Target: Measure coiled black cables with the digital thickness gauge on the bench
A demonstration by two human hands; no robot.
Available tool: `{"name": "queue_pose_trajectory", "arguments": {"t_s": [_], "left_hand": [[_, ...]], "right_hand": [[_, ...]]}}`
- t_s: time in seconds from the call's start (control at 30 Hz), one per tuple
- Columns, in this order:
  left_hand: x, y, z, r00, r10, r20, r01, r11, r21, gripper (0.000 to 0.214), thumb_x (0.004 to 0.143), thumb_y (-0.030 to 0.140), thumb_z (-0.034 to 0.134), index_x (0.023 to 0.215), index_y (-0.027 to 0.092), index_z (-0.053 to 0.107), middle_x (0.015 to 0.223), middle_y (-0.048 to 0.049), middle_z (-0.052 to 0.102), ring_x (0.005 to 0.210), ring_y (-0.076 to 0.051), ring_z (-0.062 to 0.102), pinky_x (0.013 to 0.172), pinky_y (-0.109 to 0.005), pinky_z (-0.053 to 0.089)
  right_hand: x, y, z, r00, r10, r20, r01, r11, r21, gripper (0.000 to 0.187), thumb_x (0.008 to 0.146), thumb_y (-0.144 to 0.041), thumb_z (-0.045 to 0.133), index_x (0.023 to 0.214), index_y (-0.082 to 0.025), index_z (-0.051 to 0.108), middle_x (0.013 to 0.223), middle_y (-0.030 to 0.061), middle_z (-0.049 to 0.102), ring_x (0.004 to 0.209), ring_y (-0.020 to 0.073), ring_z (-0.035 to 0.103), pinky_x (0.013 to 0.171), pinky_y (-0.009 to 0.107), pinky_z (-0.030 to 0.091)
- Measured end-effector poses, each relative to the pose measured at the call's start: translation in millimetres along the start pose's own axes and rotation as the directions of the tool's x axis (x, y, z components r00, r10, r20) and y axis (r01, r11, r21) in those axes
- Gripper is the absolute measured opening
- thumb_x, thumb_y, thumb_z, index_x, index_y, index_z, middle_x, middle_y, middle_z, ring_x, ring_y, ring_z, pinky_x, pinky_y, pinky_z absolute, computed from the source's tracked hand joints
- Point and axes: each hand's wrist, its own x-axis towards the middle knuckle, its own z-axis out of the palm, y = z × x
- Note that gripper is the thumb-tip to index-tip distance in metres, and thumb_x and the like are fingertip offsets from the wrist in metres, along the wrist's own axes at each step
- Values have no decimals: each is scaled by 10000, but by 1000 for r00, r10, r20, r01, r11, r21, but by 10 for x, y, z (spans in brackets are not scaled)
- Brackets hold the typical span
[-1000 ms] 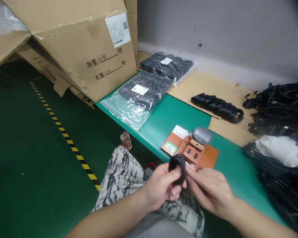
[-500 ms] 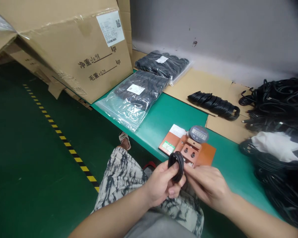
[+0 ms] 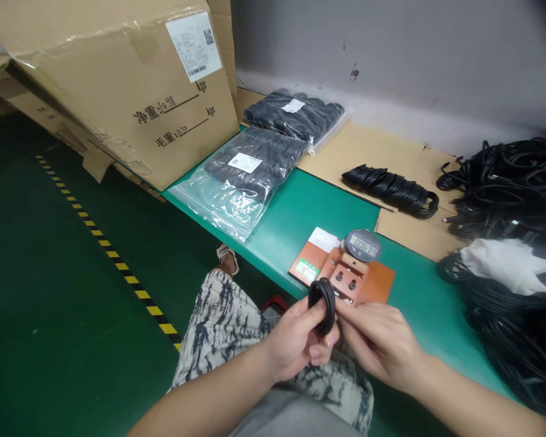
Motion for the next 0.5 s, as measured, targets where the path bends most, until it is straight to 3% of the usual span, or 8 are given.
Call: {"name": "queue_pose_trajectory", "arguments": {"t_s": [0.27, 0.5], "left_hand": [[-34, 39, 98, 994, -60, -88, 52, 994, -99, 384, 824, 486, 688, 766, 163, 488, 579, 41, 529, 350, -7, 255, 332, -120, 259], [-77, 84, 220, 979, -68, -193, 37, 987, -157, 319, 874, 435, 644, 792, 151, 525, 614, 32, 537, 364, -11, 304, 325, -120, 281]], "right_hand": [[15, -7, 3, 1000, 10, -12, -10, 1000, -6, 476, 887, -15, 539, 1352, -100, 489, 729, 44, 650, 564, 150, 565, 513, 279, 424], [23, -17, 1, 999, 3, -46, -1, 999, 45, 503, 862, 20, 553, 1351, -87, 498, 740, 49, 660, 574, 143, 571, 527, 275, 435]]}}
